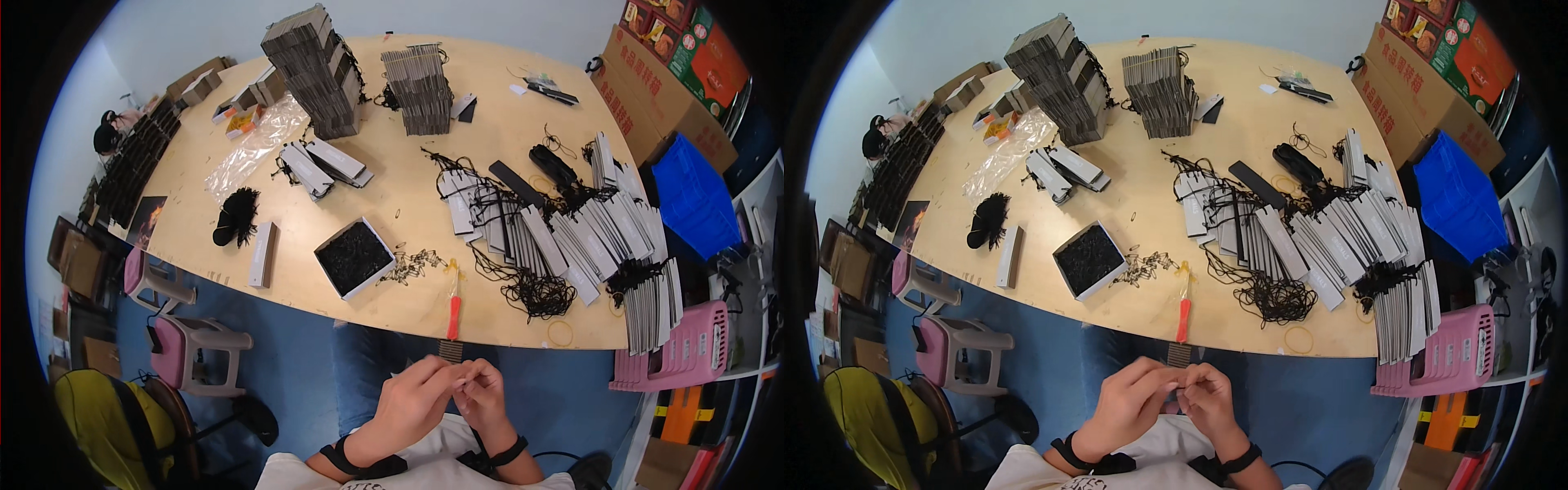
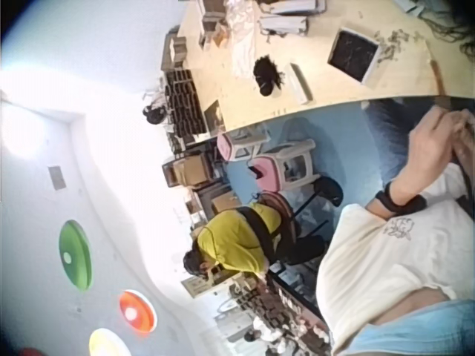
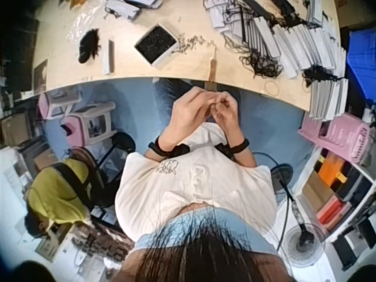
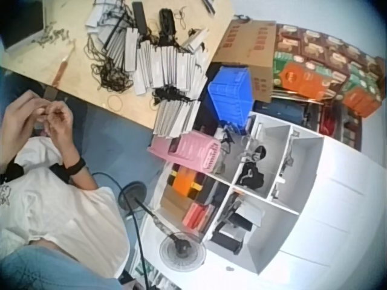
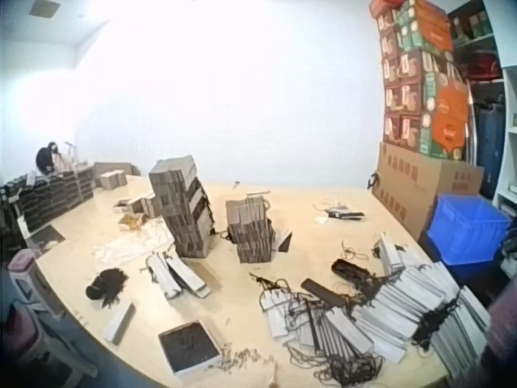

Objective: Assembling cardboard tags by threading strings through holes.

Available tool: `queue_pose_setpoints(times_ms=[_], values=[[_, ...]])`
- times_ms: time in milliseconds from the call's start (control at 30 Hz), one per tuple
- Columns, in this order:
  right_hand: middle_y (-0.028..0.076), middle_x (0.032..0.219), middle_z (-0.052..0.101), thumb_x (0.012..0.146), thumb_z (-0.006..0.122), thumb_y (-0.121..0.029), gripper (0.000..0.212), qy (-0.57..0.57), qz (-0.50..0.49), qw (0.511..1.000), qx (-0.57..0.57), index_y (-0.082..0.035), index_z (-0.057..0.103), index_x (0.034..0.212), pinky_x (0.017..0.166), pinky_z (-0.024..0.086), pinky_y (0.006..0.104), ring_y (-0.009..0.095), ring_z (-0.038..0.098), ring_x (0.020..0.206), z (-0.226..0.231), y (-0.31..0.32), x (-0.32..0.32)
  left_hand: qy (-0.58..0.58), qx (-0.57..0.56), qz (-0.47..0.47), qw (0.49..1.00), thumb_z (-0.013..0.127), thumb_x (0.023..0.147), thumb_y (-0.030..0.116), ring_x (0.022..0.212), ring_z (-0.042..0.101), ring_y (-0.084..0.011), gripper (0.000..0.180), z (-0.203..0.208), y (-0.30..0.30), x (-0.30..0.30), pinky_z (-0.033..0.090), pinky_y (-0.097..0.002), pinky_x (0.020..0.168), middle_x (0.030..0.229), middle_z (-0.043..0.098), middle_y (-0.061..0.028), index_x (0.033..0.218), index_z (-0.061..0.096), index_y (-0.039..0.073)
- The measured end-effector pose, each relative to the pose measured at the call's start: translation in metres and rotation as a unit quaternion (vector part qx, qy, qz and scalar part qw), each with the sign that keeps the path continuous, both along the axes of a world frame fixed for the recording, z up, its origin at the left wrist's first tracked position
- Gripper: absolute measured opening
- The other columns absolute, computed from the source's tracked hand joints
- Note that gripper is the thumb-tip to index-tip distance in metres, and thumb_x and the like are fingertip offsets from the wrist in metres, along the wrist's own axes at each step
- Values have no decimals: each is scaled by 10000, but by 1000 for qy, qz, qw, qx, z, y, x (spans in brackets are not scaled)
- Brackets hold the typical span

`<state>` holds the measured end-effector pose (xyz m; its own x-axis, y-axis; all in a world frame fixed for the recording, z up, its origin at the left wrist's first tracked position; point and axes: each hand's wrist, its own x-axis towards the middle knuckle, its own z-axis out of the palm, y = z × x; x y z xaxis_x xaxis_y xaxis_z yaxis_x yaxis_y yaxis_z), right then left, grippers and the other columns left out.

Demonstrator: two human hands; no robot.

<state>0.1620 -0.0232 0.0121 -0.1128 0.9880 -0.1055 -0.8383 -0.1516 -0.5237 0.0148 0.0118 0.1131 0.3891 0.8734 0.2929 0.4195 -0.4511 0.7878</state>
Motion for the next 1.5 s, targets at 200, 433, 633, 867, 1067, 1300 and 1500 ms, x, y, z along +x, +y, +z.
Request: queue_pose_setpoints(times_ms=[200, 433, 633, 867, 1067, 1300, 1500], values=[[66, 880, 563, 885, 692, -74, 138, 54, -9, 998, -25, -39, 558, 877, 484, 422, 202, 108, 543, 645, 0, 0, -6, 49, 46, 54, 996, 632, 787, -47, 743, 592, -279, 264, 7, 1, 3, 476, -354, 617, 854, 595, -97, 1030, 657, 50], [50, 868, 537, 891, 672, -46, 105, 21, -37, 999, 1, -37, 567, 893, 505, 405, 199, 88, 498, 630, 1, 3, -8, 93, 60, 35, 993, 677, 740, 16, 706, 560, -236, 203, -4, 3, -3, 464, -330, 559, 822, 565, -46, 927, 638, 83], [43, 858, 544, 890, 651, -1, 62, -75, -55, 996, 5, -17, 592, 896, 462, 369, 187, 65, 466, 568, 13, 4, -3, 58, 24, 28, 998, 729, 720, 49, 655, 538, -235, 140, -12, 4, -3, 433, -325, 563, 737, 535, -58, 850, 683, 76], [32, 843, 587, 887, 653, 24, 35, -262, -76, 962, 2, 11, 623, 899, 442, 341, 176, 40, 492, 558, 22, 3, 9, 32, -37, 34, 998, 719, 779, 50, 651, 564, -217, 101, -15, 5, -5, 462, -305, 559, 726, 543, -56, 852, 653, 73], [56, 847, 575, 873, 655, 33, 40, -335, -109, 936, 14, 22, 617, 875, 424, 340, 179, 53, 487, 525, 23, 9, 16, -46, -249, 5, 967, 682, 881, 73, 707, 596, -136, 75, -25, 7, -16, 464, -268, 594, 788, 627, -31, 867, 644, 11], [62, 867, 585, 849, 664, 75, 64, -535, -112, 829, 119, 31, 621, 868, 507, 417, 189, 63, 525, 608, 25, 6, 7, -382, -457, 57, 802, 614, 963, 109, 834, 574, -65, 154, -48, 5, -15, 465, -227, 753, 838, 651, -15, 1025, 711, 5], [75, 873, 596, 830, 673, 84, 79, -578, -119, 787, 182, 43, 627, 878, 543, 438, 208, 86, 551, 655, 37, 13, 8, -90, -213, 76, 970, 708, 862, 106, 722, 559, -130, 175, -61, 0, -14, 446, -247, 650, 783, 655, -33, 1029, 749, 72]])
